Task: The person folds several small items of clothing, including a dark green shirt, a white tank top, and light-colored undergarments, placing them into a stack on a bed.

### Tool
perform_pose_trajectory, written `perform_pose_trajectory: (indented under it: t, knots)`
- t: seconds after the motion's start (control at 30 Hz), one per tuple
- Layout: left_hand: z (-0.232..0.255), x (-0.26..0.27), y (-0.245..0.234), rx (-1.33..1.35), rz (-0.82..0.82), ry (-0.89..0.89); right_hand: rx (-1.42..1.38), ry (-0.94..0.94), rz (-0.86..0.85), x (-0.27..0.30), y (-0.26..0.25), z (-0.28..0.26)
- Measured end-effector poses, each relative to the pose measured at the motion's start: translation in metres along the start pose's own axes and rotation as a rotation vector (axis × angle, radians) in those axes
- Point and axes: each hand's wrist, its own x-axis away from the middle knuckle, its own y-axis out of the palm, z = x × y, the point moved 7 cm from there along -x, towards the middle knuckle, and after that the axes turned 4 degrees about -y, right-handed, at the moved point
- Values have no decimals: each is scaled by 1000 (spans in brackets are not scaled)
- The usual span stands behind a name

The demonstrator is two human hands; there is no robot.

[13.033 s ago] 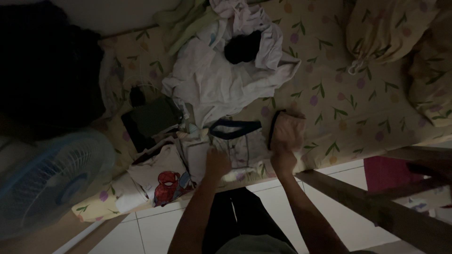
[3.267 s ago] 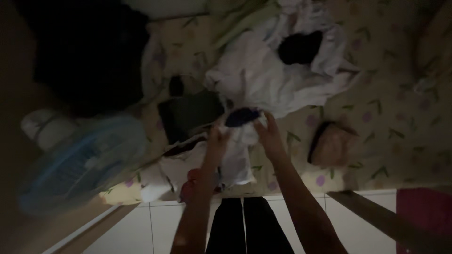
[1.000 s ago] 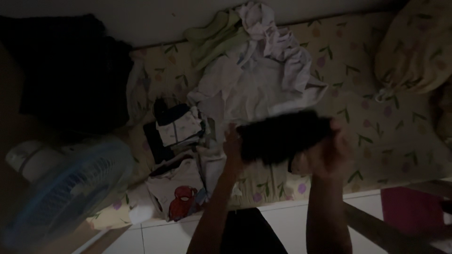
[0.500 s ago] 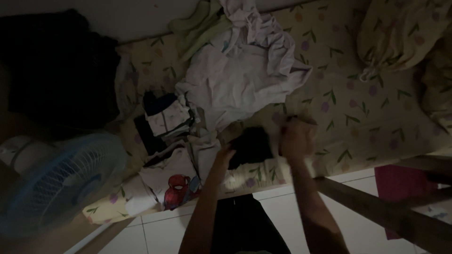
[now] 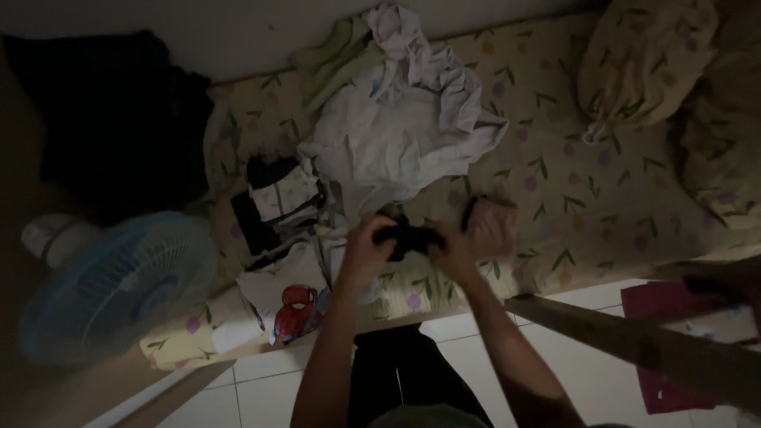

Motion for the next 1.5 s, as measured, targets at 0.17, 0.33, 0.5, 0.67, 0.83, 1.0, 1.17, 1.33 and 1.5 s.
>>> perform_pose_trajectory:
  t: [0.17,0.33,0.5,0.67,0.83,1.0,1.17,1.33,1.5]
  knots:
    - [17,5,-37,-10,122,-153,843,-141,-83,-12,-61,-47]
    - [37,14,-63,11,240,-35,208,120,-144,-15,-75,-51]
    - [42,34,-73,160,146,-344,376,-215,-19,-12,-90,-99]
    - [42,41,-72,164,161,-434,303,128,74,0,-102,-86]
    - [63,43,-79,494,58,-52,-141,375,83,13,-102,-73]
    - [99,52,-93,36,-85,99,-290,139,64,2,-116,-95]
    - [130,63,-90,-315,-96,334,-233,-92,-52,-8,-116,-131]
    - [103,47,-87,-578,-97,293,-105,-326,-210,-16,-116,-166]
    - [90,44,-98,-647,-94,326,-34,-3,-257,-14,-103,-119]
